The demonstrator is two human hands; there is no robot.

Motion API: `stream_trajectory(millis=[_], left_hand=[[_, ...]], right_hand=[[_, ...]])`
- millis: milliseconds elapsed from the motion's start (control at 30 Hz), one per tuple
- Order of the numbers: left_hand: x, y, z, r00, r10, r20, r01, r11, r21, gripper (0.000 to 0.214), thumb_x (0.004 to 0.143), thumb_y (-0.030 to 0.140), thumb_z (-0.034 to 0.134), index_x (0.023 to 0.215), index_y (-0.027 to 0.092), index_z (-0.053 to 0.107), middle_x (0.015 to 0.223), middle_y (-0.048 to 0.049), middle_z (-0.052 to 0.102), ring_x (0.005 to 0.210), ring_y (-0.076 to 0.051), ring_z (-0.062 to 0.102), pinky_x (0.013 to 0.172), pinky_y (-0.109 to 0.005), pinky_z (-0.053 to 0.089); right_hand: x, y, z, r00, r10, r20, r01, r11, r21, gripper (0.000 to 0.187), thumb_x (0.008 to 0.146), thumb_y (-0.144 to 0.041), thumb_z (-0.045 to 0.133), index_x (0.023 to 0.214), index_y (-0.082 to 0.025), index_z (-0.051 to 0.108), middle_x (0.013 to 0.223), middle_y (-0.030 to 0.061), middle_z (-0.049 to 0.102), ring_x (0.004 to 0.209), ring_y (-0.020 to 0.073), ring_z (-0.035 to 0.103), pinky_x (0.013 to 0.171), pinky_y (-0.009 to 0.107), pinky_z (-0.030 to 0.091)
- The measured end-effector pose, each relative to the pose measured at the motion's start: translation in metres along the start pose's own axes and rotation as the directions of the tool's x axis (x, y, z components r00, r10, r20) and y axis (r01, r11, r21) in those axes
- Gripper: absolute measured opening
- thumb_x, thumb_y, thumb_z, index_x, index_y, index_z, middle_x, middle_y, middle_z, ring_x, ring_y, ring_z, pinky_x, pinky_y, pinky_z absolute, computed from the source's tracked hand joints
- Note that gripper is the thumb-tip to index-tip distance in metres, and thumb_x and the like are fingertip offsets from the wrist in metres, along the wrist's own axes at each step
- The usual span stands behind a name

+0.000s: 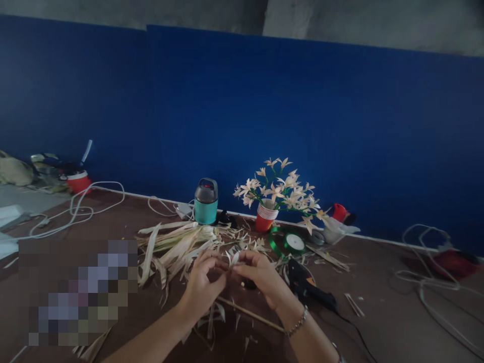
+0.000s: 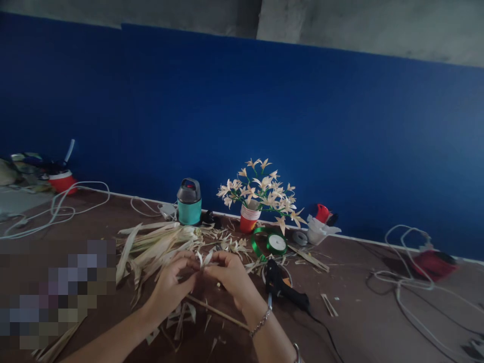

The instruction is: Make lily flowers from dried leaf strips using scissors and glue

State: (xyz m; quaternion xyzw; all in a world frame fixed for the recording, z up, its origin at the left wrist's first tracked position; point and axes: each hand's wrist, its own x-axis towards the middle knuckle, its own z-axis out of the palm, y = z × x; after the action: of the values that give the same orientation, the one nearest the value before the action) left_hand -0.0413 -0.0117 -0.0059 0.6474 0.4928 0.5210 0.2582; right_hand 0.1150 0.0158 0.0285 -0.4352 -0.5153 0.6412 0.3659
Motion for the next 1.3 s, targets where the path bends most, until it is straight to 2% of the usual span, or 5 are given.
stream_trajectory(millis=[333, 567, 733, 933, 1300], left_hand=[[0.0, 0.0, 0.002, 0.999, -0.036, 0.006, 0.036, 0.994, -0.099, 0.008, 0.067, 0.015, 0.061, 0.074, 0.018, 0.063, 0.086, -0.0049, 0.061, 0.088, -0.022, 0.057, 0.082, -0.035, 0.044], [0.001, -0.002, 0.0, 0.977, -0.211, 0.032, 0.211, 0.935, -0.284, 0.019, 0.074, 0.033, 0.061, 0.082, 0.016, 0.063, 0.078, -0.0041, 0.063, 0.074, -0.019, 0.058, 0.066, -0.027, 0.046], [0.004, -0.001, -0.004, 0.959, -0.268, -0.089, 0.228, 0.921, -0.316, 0.024, 0.075, 0.038, 0.06, 0.066, 0.016, 0.058, 0.06, 0.0019, 0.053, 0.059, -0.013, 0.049, 0.056, -0.022, 0.039], [0.006, -0.007, -0.006, 0.931, -0.314, -0.186, 0.249, 0.918, -0.308, 0.023, 0.073, 0.039, 0.062, 0.074, 0.016, 0.066, 0.067, -0.0005, 0.061, 0.066, -0.017, 0.052, 0.061, -0.025, 0.04], [0.005, 0.003, -0.009, 0.977, -0.179, -0.115, 0.158, 0.972, -0.174, 0.032, 0.086, 0.041, 0.042, 0.064, 0.019, 0.05, 0.063, 0.001, 0.048, 0.065, -0.016, 0.047, 0.061, -0.025, 0.037]], right_hand=[[0.001, 0.0, -0.002, 1.0, 0.016, -0.022, -0.015, 0.999, 0.029, 0.012, 0.056, -0.021, 0.068, 0.066, -0.014, 0.066, 0.055, -0.0021, 0.061, 0.049, 0.0086, 0.048, 0.049, 0.021, 0.033], [0.003, -0.003, -0.005, 0.995, 0.092, -0.03, -0.085, 0.977, 0.194, 0.016, 0.052, -0.02, 0.073, 0.066, -0.014, 0.068, 0.055, -0.0013, 0.063, 0.048, 0.0093, 0.052, 0.049, 0.021, 0.038], [0.004, -0.006, -0.007, 0.996, 0.075, -0.056, -0.061, 0.976, 0.208, 0.013, 0.05, -0.017, 0.072, 0.062, -0.014, 0.069, 0.054, -0.0017, 0.061, 0.048, 0.007, 0.049, 0.047, 0.018, 0.034], [0.007, -0.004, -0.013, 0.992, 0.095, -0.082, -0.082, 0.985, 0.149, 0.012, 0.05, -0.018, 0.072, 0.061, -0.014, 0.068, 0.051, -0.0028, 0.058, 0.046, 0.0056, 0.045, 0.044, 0.018, 0.028], [0.005, -0.004, -0.01, 0.991, 0.133, -0.03, -0.126, 0.978, 0.166, 0.012, 0.047, -0.015, 0.066, 0.059, -0.015, 0.068, 0.05, -0.0029, 0.06, 0.045, 0.0068, 0.046, 0.046, 0.02, 0.029]])
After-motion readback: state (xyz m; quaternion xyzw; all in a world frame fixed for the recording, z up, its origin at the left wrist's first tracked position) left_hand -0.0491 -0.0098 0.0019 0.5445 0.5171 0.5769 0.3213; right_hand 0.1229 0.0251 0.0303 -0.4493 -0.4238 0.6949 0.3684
